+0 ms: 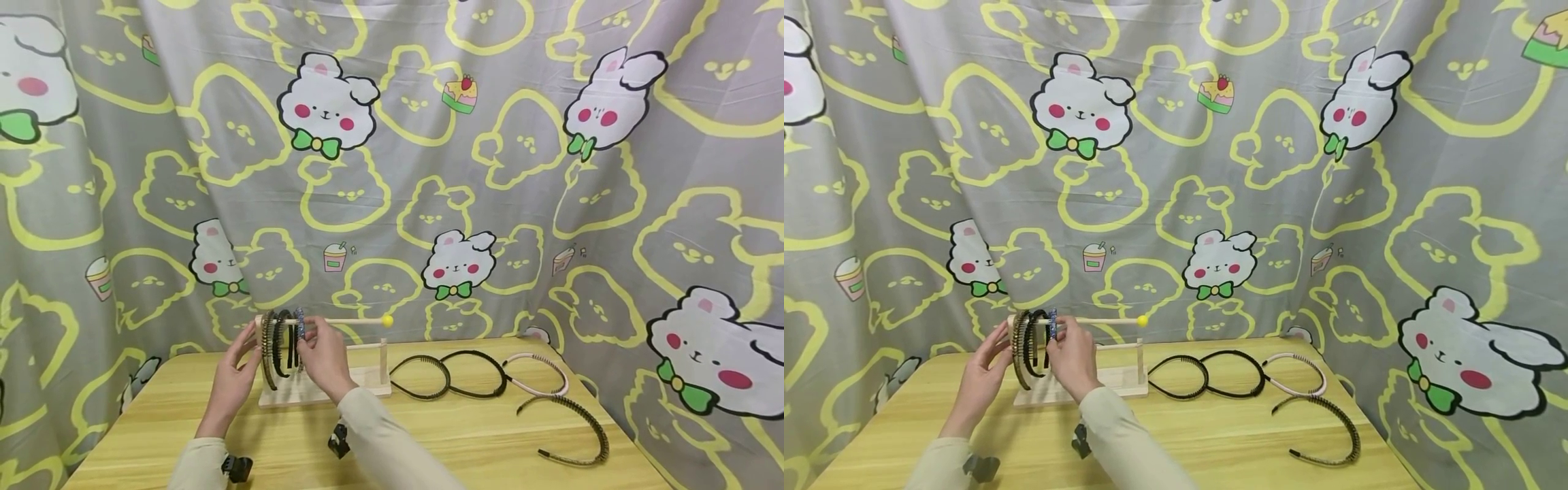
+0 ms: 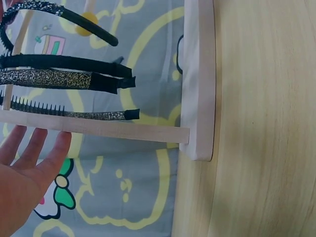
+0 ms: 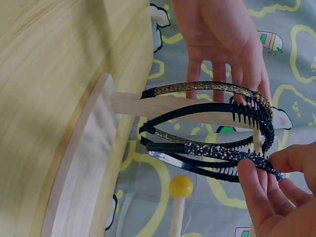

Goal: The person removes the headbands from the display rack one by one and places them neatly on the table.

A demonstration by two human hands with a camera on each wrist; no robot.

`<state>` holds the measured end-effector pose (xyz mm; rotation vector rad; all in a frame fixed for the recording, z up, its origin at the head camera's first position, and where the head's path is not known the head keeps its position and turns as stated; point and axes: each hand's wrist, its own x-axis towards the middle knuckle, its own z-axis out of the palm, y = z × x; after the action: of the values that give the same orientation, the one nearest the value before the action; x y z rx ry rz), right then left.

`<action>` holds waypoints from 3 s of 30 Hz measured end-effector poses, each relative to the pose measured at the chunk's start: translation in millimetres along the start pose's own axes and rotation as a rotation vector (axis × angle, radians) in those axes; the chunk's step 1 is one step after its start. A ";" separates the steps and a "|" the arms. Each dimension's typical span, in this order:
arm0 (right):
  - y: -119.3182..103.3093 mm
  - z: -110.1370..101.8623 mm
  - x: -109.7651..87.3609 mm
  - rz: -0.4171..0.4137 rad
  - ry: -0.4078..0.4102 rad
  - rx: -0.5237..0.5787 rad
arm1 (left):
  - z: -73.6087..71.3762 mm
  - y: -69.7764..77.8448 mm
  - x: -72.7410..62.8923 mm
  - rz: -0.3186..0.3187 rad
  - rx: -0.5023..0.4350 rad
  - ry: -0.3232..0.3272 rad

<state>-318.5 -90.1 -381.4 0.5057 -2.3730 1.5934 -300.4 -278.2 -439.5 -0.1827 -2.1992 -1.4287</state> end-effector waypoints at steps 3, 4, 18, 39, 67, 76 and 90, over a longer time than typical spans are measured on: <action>-2.7 -4.8 -0.4 0.003 -0.001 0.013 | -0.3 1.2 0.3 -0.003 -0.002 -0.009; -3.7 -6.8 -0.4 0.006 0.000 0.018 | -0.4 1.5 0.5 -0.005 -0.010 -0.012; 0.2 -42.6 3.7 -0.015 0.040 0.078 | -1.8 0.9 0.3 -0.009 -0.015 -0.030; 23.9 -103.3 2.6 0.025 0.144 0.199 | -2.1 -0.5 -0.1 -0.004 -0.022 -0.029; 59.5 -167.1 -12.2 0.156 0.244 0.248 | -1.4 -1.4 -1.4 0.017 -0.044 -0.027; 71.4 -186.4 -17.6 0.177 0.286 0.288 | -1.8 -1.7 -0.5 -0.008 -0.020 -0.030; 92.4 -230.1 -36.0 0.272 0.309 0.350 | -1.8 -3.4 -0.6 -0.003 -0.042 -0.032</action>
<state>-322.5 160.4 -386.2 -0.0145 -2.0073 2.0514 -300.5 -281.3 -441.9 -0.2187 -2.1970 -1.4847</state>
